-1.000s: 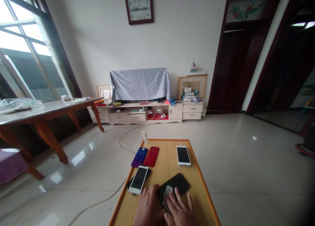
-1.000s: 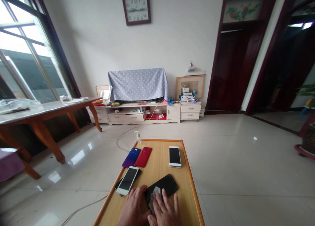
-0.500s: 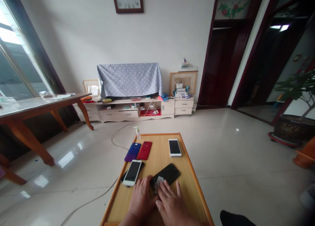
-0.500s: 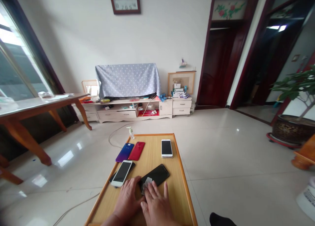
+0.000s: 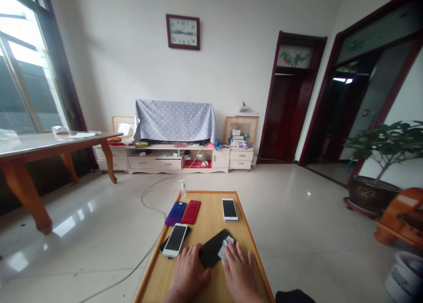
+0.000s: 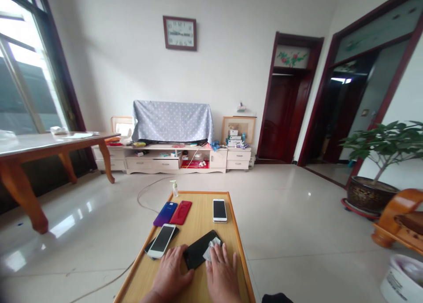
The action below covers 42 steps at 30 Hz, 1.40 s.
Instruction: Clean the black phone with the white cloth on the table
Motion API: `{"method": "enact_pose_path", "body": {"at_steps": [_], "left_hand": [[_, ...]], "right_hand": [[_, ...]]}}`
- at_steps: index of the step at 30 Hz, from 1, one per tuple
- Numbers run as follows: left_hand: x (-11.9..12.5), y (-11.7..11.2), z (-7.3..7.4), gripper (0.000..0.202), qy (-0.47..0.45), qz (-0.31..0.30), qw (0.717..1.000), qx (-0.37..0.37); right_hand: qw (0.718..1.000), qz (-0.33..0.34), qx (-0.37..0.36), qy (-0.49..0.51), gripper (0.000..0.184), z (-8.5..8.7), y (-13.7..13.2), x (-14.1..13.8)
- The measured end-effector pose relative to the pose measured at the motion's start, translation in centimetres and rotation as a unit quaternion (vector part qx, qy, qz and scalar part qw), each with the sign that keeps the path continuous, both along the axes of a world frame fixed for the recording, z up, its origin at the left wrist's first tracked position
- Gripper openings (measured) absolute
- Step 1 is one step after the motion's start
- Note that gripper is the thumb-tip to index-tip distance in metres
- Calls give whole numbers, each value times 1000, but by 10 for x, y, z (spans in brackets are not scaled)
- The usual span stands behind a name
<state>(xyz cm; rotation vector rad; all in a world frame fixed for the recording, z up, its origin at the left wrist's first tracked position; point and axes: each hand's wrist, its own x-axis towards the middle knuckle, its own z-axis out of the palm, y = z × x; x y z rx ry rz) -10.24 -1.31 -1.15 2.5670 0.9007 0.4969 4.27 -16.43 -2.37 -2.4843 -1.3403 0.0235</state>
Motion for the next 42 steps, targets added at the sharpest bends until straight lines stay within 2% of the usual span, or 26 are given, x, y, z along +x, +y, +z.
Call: {"method": "enact_pose_path", "body": {"at_steps": [6, 12, 21, 24, 27, 29, 31, 33, 37, 40, 42], "left_hand": [[-8, -3, -3, 63, -7, 7, 1000, 2], [-11, -2, -10, 61, 8, 8, 1000, 17], [-21, -20, 19, 63, 57, -15, 998, -4], [-28, -25, 20, 61, 66, -13, 998, -6], [-36, -28, 16, 55, 70, -13, 997, -4], [-41, -31, 14, 53, 68, -17, 998, -5], [-44, -33, 11, 52, 58, -15, 998, -7], [-45, -36, 10, 51, 47, -6, 999, -8], [-45, -41, 6, 57, 31, 6, 999, -10], [-47, -42, 5, 59, 25, 11, 1000, -10], [-49, -42, 4, 57, 29, 8, 999, -12]], "right_hand": [[1000, 3, -20, 12, 57, 2, 3, -3], [1000, 14, -10, -2, 53, -9, 7, -3], [996, 74, 35, -27, 55, -24, -4, 6], [994, 90, 54, -27, 51, -38, -1, -8], [991, 120, 57, -15, 43, -58, 11, -37], [990, 125, 61, -5, 40, -62, 15, -55], [991, 119, 65, 5, 41, -53, 11, -61], [992, 117, 51, 17, 44, -30, -1, -53], [1000, 2, 20, 17, 55, 15, -24, -25], [1000, -16, 5, 21, 61, 24, -23, -33], [999, 26, 0, 32, 60, 20, -18, -55]]}}
